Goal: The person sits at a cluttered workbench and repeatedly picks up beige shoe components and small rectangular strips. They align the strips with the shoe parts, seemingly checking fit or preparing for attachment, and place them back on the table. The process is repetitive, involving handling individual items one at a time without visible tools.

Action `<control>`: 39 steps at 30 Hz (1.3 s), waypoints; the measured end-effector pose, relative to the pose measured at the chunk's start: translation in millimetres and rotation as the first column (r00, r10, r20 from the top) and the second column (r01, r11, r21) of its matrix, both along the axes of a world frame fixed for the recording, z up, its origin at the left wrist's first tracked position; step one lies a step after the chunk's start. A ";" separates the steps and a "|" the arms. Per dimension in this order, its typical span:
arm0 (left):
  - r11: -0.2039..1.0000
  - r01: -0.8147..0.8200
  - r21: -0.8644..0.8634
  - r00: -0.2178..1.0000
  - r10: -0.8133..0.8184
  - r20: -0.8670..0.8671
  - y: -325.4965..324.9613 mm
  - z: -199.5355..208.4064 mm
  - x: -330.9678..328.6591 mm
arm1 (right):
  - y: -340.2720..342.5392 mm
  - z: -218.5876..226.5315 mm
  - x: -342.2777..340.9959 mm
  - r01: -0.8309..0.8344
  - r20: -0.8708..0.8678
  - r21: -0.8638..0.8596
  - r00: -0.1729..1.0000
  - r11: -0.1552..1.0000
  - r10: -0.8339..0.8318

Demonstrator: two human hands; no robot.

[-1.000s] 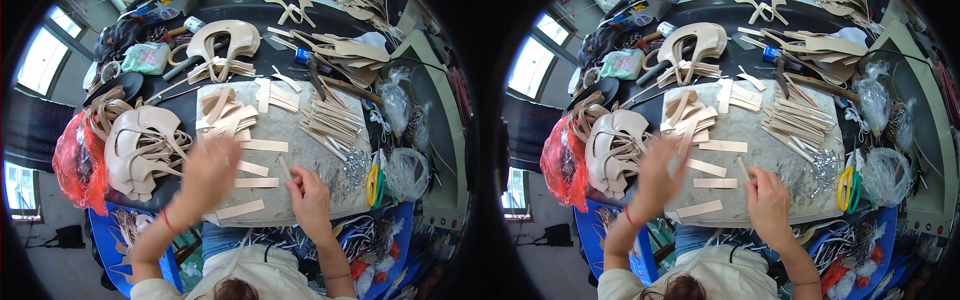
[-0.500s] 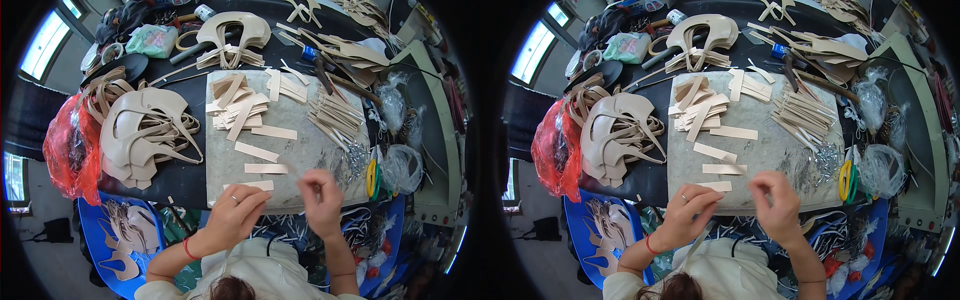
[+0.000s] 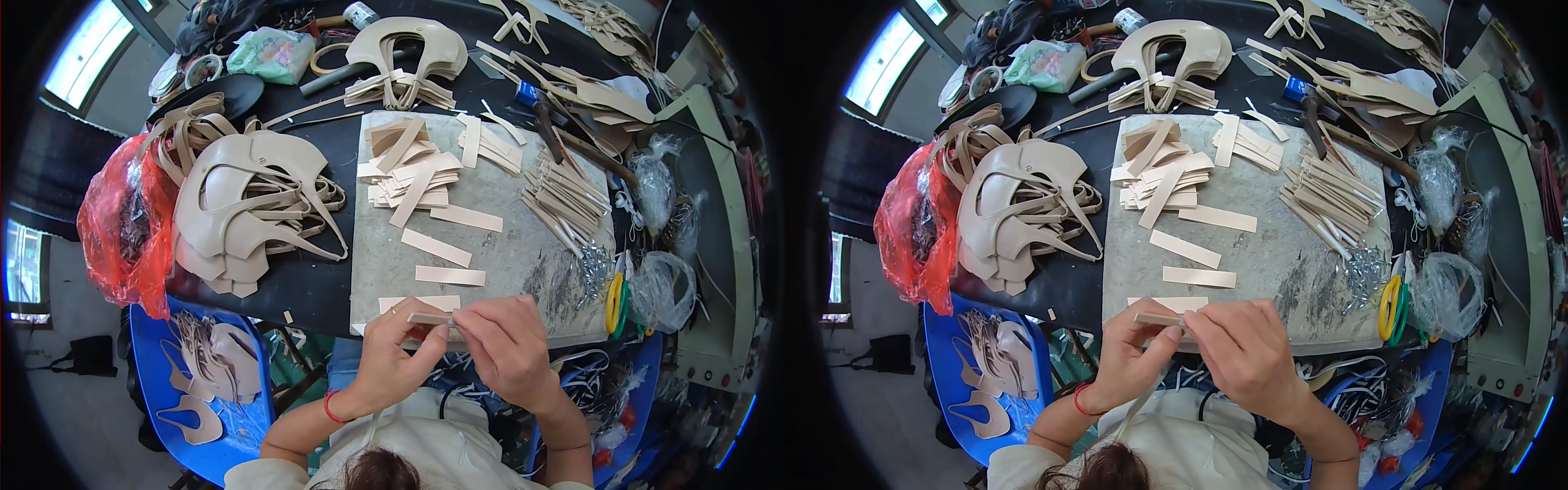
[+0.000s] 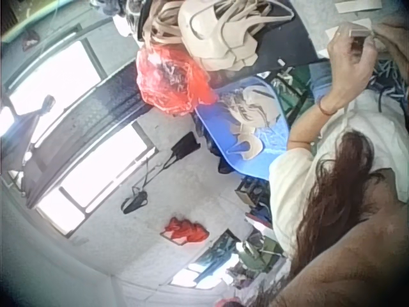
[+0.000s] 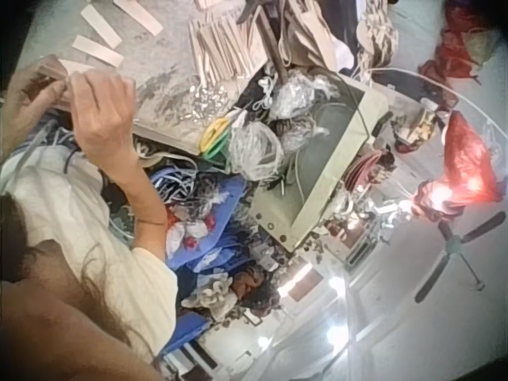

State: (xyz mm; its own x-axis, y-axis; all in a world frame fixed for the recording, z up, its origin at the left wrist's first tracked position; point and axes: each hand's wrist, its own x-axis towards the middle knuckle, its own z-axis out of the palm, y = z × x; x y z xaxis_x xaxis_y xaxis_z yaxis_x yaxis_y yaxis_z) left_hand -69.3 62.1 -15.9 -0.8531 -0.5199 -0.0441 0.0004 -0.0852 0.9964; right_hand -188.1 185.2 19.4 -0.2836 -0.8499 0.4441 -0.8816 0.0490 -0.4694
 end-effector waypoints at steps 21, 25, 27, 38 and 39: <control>0.961 -0.007 0.277 0.986 0.053 -0.157 3.9 11.8 2.7 | -1.9 0.4 12.0 0.338 0.956 -0.111 0.294 0.935 0.008; 0.892 -0.149 0.427 0.974 0.206 -0.092 -19.0 21.1 -4.2 | 39.6 -0.3 7.0 0.186 0.930 -0.067 0.367 0.980 -0.006; 0.952 -0.149 0.268 0.980 0.179 -0.092 -27.9 16.9 -0.1 | 59.2 -5.8 8.2 -0.189 0.698 0.185 0.716 0.964 0.007; 0.953 -0.048 0.301 0.998 0.059 -0.027 0.0 19.2 -12.7 | 110.5 -33.0 -109.1 0.572 -0.534 0.194 0.743 0.797 -0.404; 0.950 -0.048 0.307 0.998 0.055 -0.015 0.4 19.0 -11.9 | 108.8 -35.3 -112.7 0.554 -0.539 0.185 0.748 0.811 -0.388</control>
State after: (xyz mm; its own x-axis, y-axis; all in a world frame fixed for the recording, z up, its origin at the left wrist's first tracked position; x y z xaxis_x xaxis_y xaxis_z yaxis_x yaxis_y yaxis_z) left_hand -81.2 62.5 3.1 -0.8280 -0.5278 -0.1892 0.0354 -0.3859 0.9219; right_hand -300.8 294.0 -16.0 -0.5208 -0.7739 0.3604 -0.8036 0.5868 0.0990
